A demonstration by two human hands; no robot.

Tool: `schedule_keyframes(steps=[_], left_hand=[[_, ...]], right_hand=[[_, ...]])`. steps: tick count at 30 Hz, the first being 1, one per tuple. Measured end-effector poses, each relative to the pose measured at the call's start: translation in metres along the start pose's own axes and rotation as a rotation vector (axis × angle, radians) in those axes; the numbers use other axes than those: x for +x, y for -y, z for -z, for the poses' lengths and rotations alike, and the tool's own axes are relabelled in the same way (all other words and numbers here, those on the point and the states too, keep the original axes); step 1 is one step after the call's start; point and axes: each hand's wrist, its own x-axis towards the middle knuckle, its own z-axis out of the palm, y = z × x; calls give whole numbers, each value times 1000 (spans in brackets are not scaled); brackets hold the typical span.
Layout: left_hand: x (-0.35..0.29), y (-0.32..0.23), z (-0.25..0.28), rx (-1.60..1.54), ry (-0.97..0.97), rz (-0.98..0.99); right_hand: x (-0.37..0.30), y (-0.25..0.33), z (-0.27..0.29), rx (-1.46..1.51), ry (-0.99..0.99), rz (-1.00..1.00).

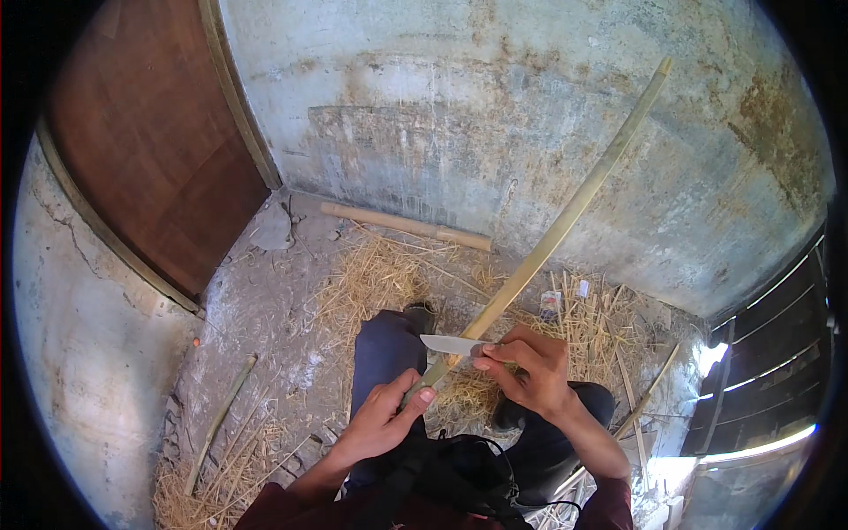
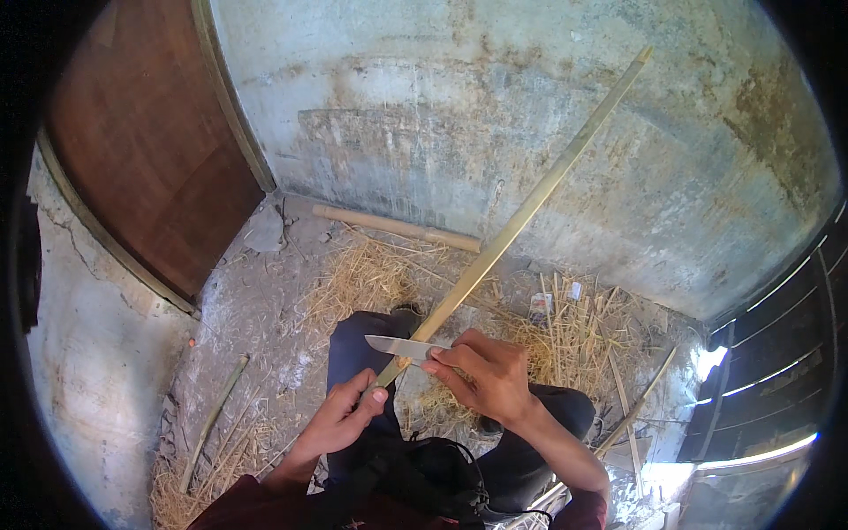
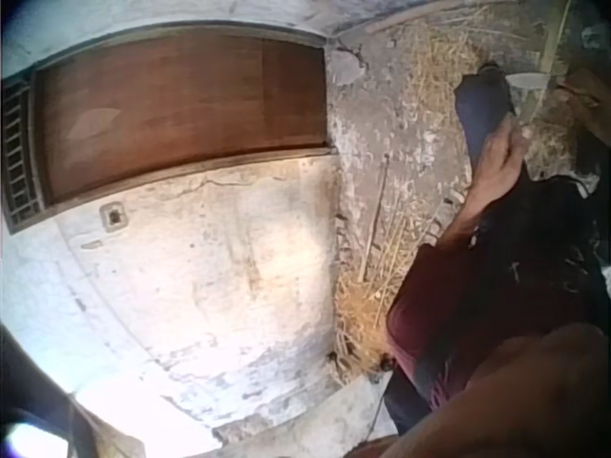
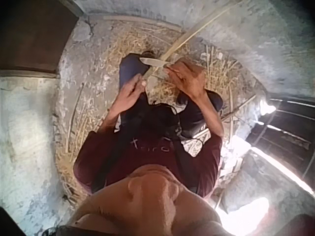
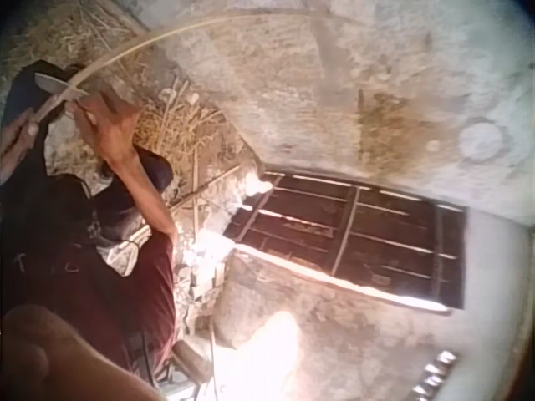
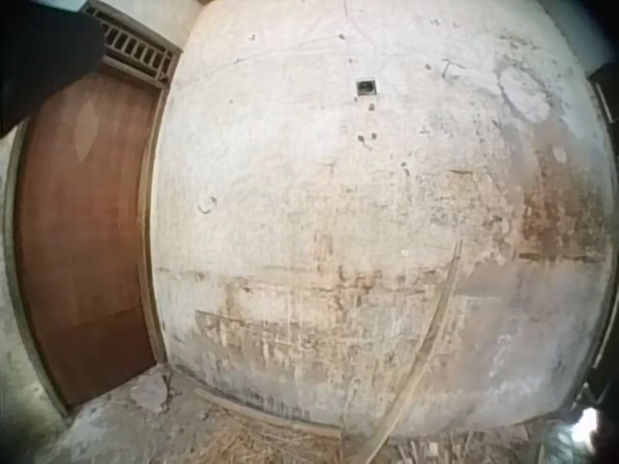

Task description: The person strips thin layers from a bamboo pole using a knife held in the right hand.

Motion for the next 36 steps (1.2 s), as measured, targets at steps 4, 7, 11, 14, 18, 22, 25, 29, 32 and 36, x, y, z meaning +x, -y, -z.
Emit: schedule_keyframes(steps=[4,7,11,14,18,22,25,29,32,36], left_hand=[[1,-8,-2,13,-60,-94],[0,-13,-4,28,-65,-104],[0,-17,-9,77,-106,-110],[0,-21,-10,113,-111,-90],[1,-27,-13,115,-129,-128],[2,-27,-16,122,-112,-125],[0,-24,-19,148,-120,-121],[1,-26,-20,168,-119,-65],[-1,-23,-23,183,-132,-57],[-1,-26,-23,190,-149,-50]], right_hand=[[-3,-2,1,36,-5,36],[-7,-4,-1,54,-22,22],[-10,-6,-1,58,-47,31],[-10,-8,-1,74,-66,52],[-12,-9,1,60,-70,57],[-11,-7,3,41,-75,71],[-9,-5,2,38,-108,81],[-10,-6,-1,-12,-117,81],[-10,-6,-3,-35,-118,101],[-10,-5,-6,-25,-125,92]])
